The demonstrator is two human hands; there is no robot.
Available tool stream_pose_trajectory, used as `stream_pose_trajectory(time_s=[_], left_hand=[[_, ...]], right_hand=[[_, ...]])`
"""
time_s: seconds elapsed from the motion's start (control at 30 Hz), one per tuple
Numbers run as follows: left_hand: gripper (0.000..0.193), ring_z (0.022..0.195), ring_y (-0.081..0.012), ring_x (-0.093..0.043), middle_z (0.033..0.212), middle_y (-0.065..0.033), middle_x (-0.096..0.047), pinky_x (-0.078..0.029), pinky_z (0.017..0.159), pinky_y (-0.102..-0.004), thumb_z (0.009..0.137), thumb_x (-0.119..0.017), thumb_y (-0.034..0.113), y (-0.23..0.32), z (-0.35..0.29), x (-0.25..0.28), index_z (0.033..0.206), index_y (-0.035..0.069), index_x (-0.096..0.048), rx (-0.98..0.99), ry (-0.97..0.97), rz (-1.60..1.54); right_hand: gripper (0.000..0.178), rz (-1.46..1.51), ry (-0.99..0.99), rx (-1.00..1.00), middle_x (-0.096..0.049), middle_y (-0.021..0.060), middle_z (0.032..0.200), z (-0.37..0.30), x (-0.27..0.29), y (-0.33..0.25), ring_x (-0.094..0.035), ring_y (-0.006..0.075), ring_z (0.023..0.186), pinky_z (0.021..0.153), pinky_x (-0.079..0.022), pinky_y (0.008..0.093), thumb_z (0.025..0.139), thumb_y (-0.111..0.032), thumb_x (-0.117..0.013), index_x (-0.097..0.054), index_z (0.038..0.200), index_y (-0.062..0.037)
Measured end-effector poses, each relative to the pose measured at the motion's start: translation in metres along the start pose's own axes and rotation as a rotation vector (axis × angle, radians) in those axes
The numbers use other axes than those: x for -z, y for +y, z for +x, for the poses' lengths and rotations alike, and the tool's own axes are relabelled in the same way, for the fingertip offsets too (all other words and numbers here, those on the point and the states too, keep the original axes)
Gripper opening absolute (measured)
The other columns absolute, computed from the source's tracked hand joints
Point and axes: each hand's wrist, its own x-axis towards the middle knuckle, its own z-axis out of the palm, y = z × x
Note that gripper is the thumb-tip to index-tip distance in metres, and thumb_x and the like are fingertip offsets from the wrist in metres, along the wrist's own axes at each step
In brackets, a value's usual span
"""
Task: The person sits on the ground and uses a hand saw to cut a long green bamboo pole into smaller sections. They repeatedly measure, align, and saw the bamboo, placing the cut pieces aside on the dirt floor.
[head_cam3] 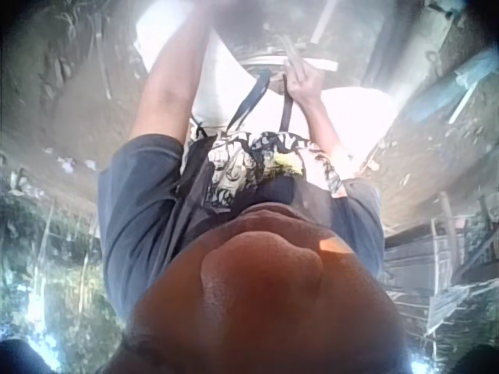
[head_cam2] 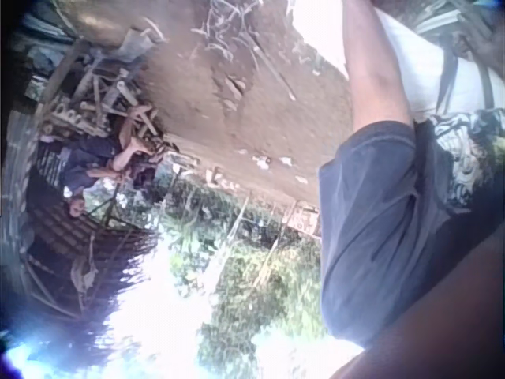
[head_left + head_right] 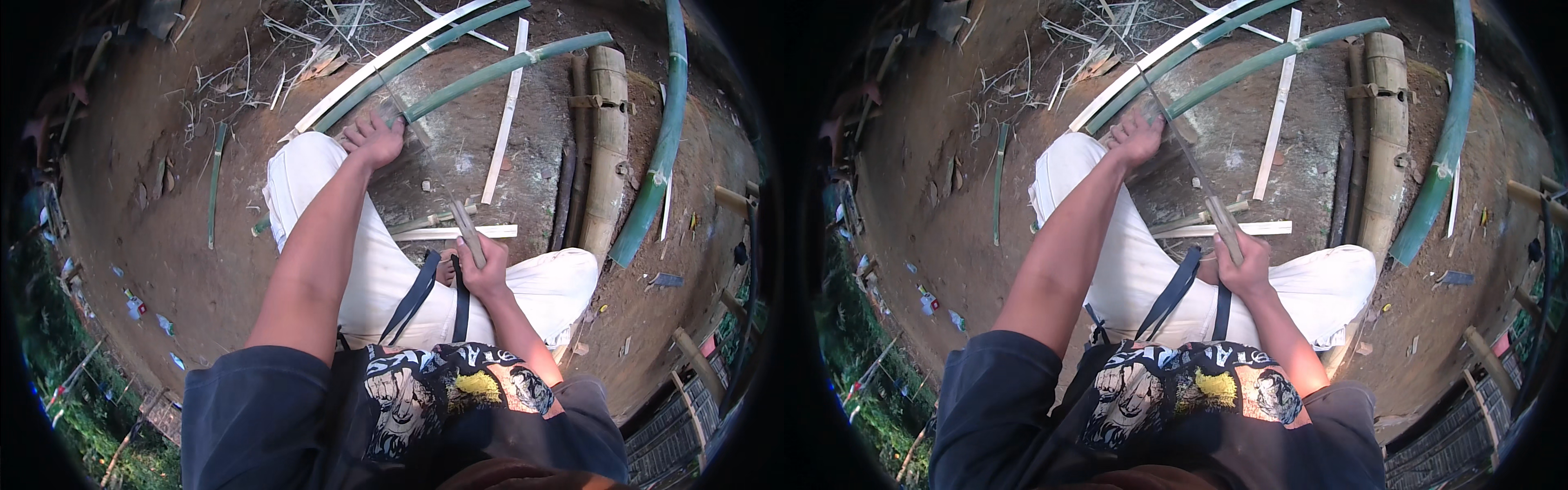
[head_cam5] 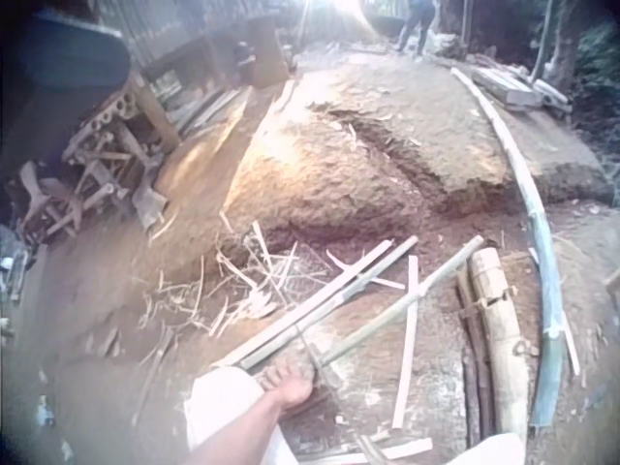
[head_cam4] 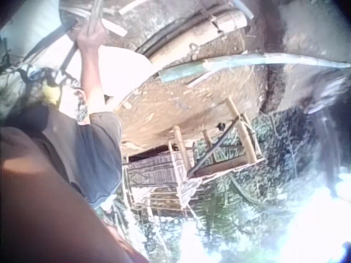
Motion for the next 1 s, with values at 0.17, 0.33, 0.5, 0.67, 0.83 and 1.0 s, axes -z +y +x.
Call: stream_pose_trajectory(time_s=[0.17,0.33,0.5,0.67,0.83,1.0], left_hand=[[0.085,0.15,-0.0512,0.011,0.166,-0.0255,0.006,0.008,0.119,-0.061,0.101,-0.025,0.064,0.003,0.005,0.001,0.161,0.01,0.001,-0.006,-0.008,-0.006],[0.084,0.15,-0.0515,0.008,0.166,-0.0255,0.004,0.004,0.119,-0.0617,0.101,-0.025,0.063,0.002,0.003,0.003,0.161,0.01,0.0,0.002,0.003,-0.009],[0.082,0.15,-0.0525,0.009,0.165,-0.0273,0.004,0.007,0.118,-0.0627,0.102,-0.025,0.06,0.004,0.002,-0.001,0.161,0.008,-0.001,-0.005,0.014,-0.02],[0.082,0.15,-0.0529,0.009,0.165,-0.028,0.004,0.007,0.118,-0.0631,0.103,-0.025,0.06,0.002,0.003,-0.001,0.161,0.008,-0.001,-0.002,0.028,-0.034],[0.081,0.15,-0.0528,0.009,0.164,-0.0297,0.005,0.008,0.118,-0.0621,0.103,-0.024,0.059,0.007,0.001,0.002,0.161,0.007,-0.002,-0.007,0.03,-0.045],[0.08,0.15,-0.0526,0.01,0.164,-0.0297,0.006,0.007,0.119,-0.0619,0.103,-0.024,0.058,0.008,0.002,-0.001,0.161,0.007,-0.002,-0.018,0.044,-0.018]], right_hand=[[0.016,0.007,0.011,-0.005,-0.062,0.017,0.063,0.059,-0.034,-0.011,-0.065,0.0302,0.056,0.056,-0.048,0.0385,0.091,-0.013,-0.066,-0.065,0.083,0.0007],[0.014,0.039,-0.003,-0.136,-0.063,0.0173,0.063,0.026,-0.018,-0.017,-0.066,0.0317,0.057,0.057,-0.049,0.0395,0.089,-0.012,-0.066,-0.068,0.085,0.001],[0.012,0.021,0.031,0.037,-0.062,0.0168,0.062,0.003,-0.006,-0.002,-0.065,0.0299,0.055,0.055,-0.049,0.0376,0.088,-0.011,-0.067,-0.07,0.091,0.0003],[0.012,0.021,0.03,-0.032,-0.062,0.0164,0.062,0.064,-0.038,-0.005,-0.064,0.0302,0.054,0.053,-0.048,0.0373,0.089,-0.011,-0.066,-0.067,0.083,-0.0004],[0.011,0.073,0.059,-0.032,-0.063,0.018,0.064,0.004,-0.006,-0.003,-0.066,0.0291,0.056,0.056,-0.049,0.038,0.087,-0.01,-0.067,-0.067,0.084,0.0005],[0.011,0.053,-0.01,-0.09,-0.061,0.0192,0.063,0.024,-0.018,0.011,-0.067,0.031,0.057,0.056,-0.05,0.0385,0.086,-0.01,-0.066,-0.067,0.083,0.0003]])
